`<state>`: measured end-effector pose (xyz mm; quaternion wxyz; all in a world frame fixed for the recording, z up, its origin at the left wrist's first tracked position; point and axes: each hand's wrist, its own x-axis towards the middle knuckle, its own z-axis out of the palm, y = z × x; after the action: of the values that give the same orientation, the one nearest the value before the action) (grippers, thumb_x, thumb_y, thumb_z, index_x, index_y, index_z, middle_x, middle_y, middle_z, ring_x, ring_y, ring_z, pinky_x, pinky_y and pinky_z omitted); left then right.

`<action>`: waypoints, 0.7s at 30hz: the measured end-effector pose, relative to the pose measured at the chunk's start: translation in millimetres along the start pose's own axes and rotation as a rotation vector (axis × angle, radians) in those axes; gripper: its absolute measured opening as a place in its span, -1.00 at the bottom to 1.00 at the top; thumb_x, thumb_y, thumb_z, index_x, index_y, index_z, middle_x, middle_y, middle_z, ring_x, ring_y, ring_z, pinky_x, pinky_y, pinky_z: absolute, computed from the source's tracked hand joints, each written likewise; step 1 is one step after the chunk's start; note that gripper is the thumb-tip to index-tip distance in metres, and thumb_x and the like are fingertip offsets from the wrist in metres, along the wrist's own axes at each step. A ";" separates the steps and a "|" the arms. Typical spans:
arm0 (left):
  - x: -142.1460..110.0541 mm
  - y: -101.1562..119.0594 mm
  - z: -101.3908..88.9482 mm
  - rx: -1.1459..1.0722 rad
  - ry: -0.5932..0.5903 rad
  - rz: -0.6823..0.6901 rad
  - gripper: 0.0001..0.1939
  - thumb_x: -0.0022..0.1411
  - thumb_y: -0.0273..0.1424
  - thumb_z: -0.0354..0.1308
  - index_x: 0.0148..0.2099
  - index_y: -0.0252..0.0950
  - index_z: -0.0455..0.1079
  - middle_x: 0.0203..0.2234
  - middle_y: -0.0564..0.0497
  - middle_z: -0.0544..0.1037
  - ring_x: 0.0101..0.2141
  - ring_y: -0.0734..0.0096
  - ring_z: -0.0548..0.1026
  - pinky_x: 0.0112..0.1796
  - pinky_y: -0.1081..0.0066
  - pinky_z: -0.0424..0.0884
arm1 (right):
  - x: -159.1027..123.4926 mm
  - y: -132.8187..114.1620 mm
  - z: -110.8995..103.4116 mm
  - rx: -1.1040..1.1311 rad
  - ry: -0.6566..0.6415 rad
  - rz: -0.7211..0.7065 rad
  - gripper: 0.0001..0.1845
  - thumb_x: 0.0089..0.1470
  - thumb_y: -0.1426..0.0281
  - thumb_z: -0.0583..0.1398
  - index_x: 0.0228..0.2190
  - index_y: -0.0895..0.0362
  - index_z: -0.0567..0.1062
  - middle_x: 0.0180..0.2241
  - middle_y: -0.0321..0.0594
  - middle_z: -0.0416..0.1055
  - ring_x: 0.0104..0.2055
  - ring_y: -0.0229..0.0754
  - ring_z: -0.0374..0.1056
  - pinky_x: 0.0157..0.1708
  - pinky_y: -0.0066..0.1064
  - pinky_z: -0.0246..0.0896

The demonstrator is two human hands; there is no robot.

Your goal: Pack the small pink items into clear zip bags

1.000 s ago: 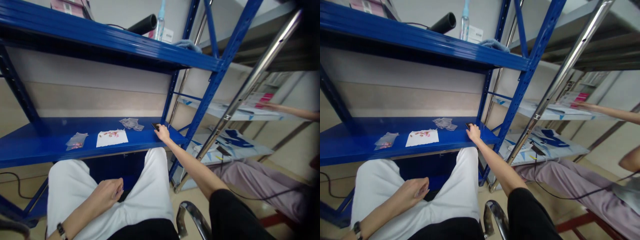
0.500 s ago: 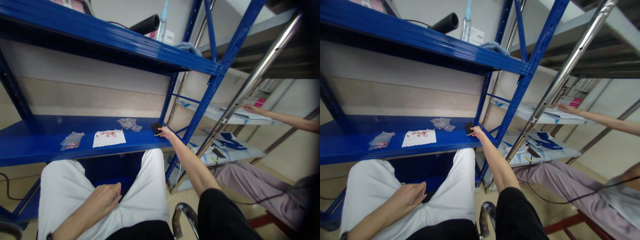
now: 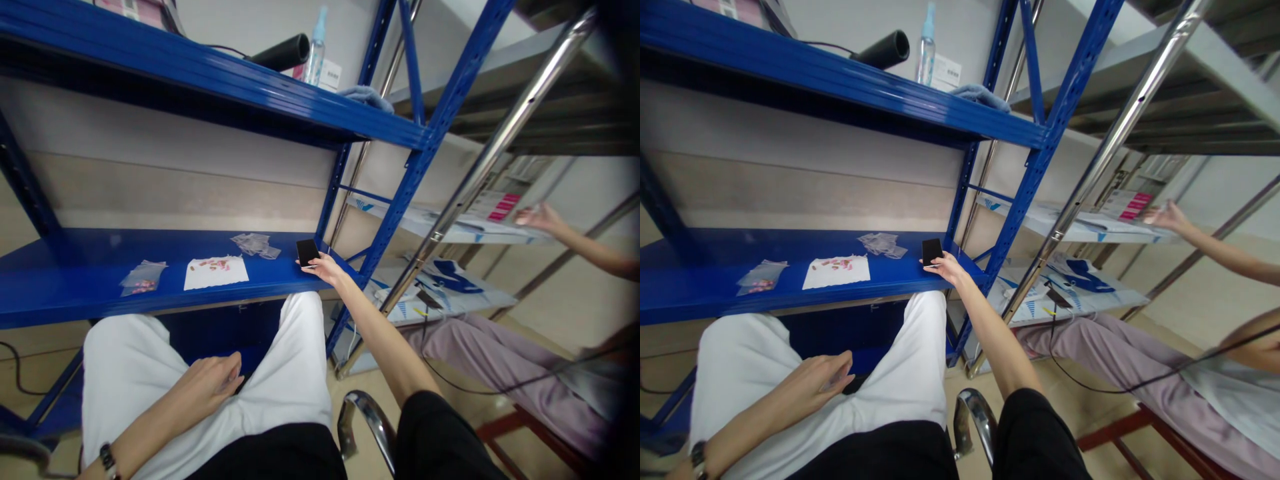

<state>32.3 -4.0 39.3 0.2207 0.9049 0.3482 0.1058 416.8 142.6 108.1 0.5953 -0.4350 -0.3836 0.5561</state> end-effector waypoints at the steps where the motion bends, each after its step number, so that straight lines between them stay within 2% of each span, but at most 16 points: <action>1: -0.7 1.0 -1.1 -0.004 -0.001 0.011 -0.79 0.38 -0.26 -0.09 -0.31 -0.21 0.18 -0.47 0.08 0.46 -0.43 0.32 0.43 -0.42 0.38 0.05 | 0.9 2.1 0.5 -0.023 -0.032 -0.015 -0.70 0.03 0.68 0.19 -0.19 0.19 0.34 -0.28 -0.06 0.53 -0.17 -0.02 0.53 -0.19 -0.15 0.48; 4: -1.9 1.6 -2.9 -0.002 -0.007 0.046 -0.81 0.38 -0.28 -0.09 -0.28 -0.21 0.21 -0.45 0.07 0.48 -0.42 0.33 0.44 -0.42 0.38 0.07 | 5.3 7.0 0.0 -0.078 -0.075 -0.038 -0.74 0.05 0.65 0.20 -0.19 0.21 0.38 -0.28 -0.02 0.54 -0.17 -0.02 0.52 -0.17 -0.14 0.48; 7: -1.1 -1.3 -2.5 0.009 -0.017 0.049 -0.83 0.38 -0.29 -0.08 -0.28 -0.21 0.22 -0.46 0.08 0.47 -0.44 0.34 0.42 -0.42 0.39 0.07 | 12.1 7.6 -2.4 -0.095 -0.023 0.022 -0.81 0.15 0.44 0.23 -0.18 0.22 0.41 -0.31 0.00 0.55 -0.19 -0.01 0.52 -0.16 -0.11 0.47; 10: 0.1 -3.8 -2.4 0.015 -0.008 0.040 -0.83 0.37 -0.30 -0.08 -0.28 -0.21 0.23 -0.46 0.07 0.47 -0.44 0.34 0.42 -0.41 0.39 0.09 | 21.3 3.7 -5.6 -0.115 0.064 0.103 -0.68 0.18 0.22 0.22 -0.19 0.24 0.43 -0.36 0.00 0.54 -0.25 -0.02 0.52 -0.20 -0.15 0.47; 13: -0.4 -3.8 -5.1 0.025 0.028 0.035 -0.83 0.37 -0.29 -0.07 -0.26 -0.21 0.26 -0.43 0.04 0.48 -0.39 0.32 0.43 -0.37 0.39 0.13 | 31.0 -2.6 -8.9 -0.137 0.176 0.171 -0.59 0.20 0.11 0.17 -0.20 0.23 0.43 -0.37 -0.03 0.53 -0.31 -0.07 0.52 -0.29 -0.24 0.48; 17: -2.4 -2.4 -13.2 0.049 0.077 0.022 -0.83 0.37 -0.29 -0.06 -0.24 -0.22 0.29 -0.41 0.02 0.49 -0.37 0.31 0.43 -0.35 0.38 0.16 | 39.9 -12.0 -12.7 -0.251 0.340 0.226 -0.57 0.18 0.09 0.18 -0.20 0.25 0.43 -0.37 -0.02 0.52 -0.35 -0.09 0.51 -0.38 -0.29 0.49; 21: -3.8 -3.4 -23.1 0.056 0.135 0.003 -0.84 0.37 -0.29 -0.04 -0.25 -0.22 0.28 -0.41 0.03 0.49 -0.38 0.32 0.44 -0.34 0.39 0.19 | 42.8 -19.9 -12.3 -0.338 0.462 0.175 -0.52 0.12 0.14 0.26 -0.08 0.21 0.34 -0.33 -0.04 0.51 -0.38 -0.12 0.49 -0.39 -0.19 0.51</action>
<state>19.5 3.2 57.8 0.1709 0.9021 0.3637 0.1573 438.7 184.0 121.7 0.5357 -0.6743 -0.2860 0.4201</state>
